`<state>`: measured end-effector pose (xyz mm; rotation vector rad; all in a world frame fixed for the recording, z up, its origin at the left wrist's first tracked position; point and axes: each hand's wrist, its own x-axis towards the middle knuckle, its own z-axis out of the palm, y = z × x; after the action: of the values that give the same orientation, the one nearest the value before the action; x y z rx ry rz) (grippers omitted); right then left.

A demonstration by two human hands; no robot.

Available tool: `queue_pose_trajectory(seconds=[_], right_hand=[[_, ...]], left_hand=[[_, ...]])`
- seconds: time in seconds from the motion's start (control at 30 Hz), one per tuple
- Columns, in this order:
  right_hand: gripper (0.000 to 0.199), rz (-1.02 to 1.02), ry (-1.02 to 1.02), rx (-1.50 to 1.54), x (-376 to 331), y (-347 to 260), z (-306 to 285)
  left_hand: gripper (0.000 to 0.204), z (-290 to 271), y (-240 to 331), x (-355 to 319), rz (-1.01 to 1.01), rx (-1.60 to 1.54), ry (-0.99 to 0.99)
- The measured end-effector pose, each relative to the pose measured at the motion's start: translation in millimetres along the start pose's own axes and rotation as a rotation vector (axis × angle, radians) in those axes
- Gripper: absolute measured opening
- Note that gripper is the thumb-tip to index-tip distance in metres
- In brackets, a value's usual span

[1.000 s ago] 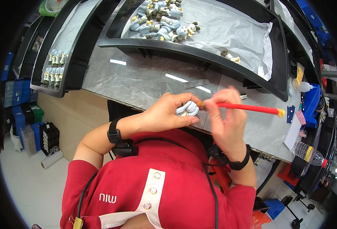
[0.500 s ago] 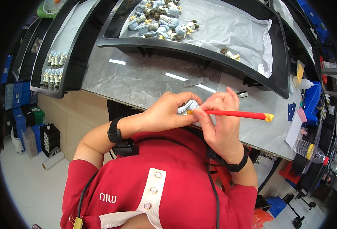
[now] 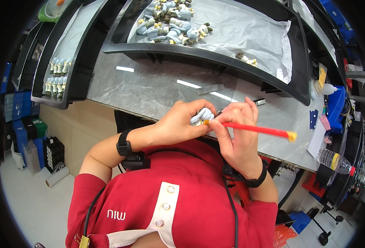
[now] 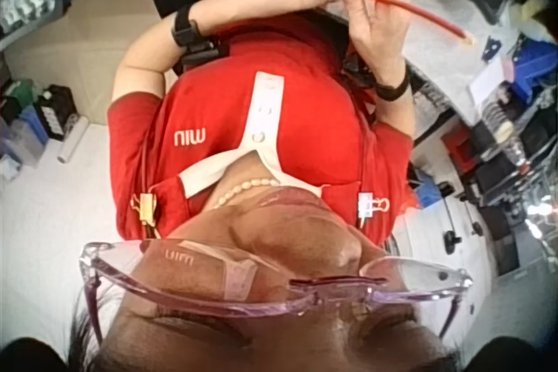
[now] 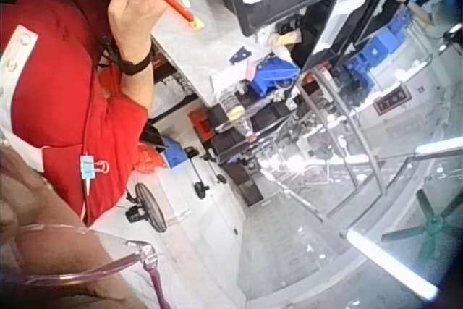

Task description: Apply paint or sealant to small figurines using a brush.

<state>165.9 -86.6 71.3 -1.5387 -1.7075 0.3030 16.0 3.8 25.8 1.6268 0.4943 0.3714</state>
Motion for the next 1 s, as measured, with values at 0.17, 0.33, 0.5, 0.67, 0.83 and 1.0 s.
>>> queue_pose_trajectory(seconds=[0.17, 0.33, 0.5, 0.67, 0.83, 1.0], right_hand=[[0.008, 0.058, 0.229, -0.051, -11, 12, -20], [0.006, 0.341, 0.430, 0.541, -58, 26, -24], [0.012, 0.380, 0.653, 0.537, -94, 51, -40], [0.010, 0.331, 0.734, 0.504, -118, 70, -54], [0.014, 0.286, 0.789, 0.465, -127, 81, -62], [0.014, 0.215, 0.752, 0.531, -132, 94, -69]], left_hand=[[0.024, -1, 5, -2, 0.045, -0.020, 0.021], [0.026, 2, -2, -3, -0.027, -0.067, -0.030], [0.028, 7, 11, -9, -0.201, -0.170, -0.012], [0.028, 17, 7, -16, -0.054, -0.108, 0.141], [0.029, 26, 2, -10, 0.096, 0.092, 0.287], [0.027, 32, 2, -10, 0.095, 0.114, 0.381]])
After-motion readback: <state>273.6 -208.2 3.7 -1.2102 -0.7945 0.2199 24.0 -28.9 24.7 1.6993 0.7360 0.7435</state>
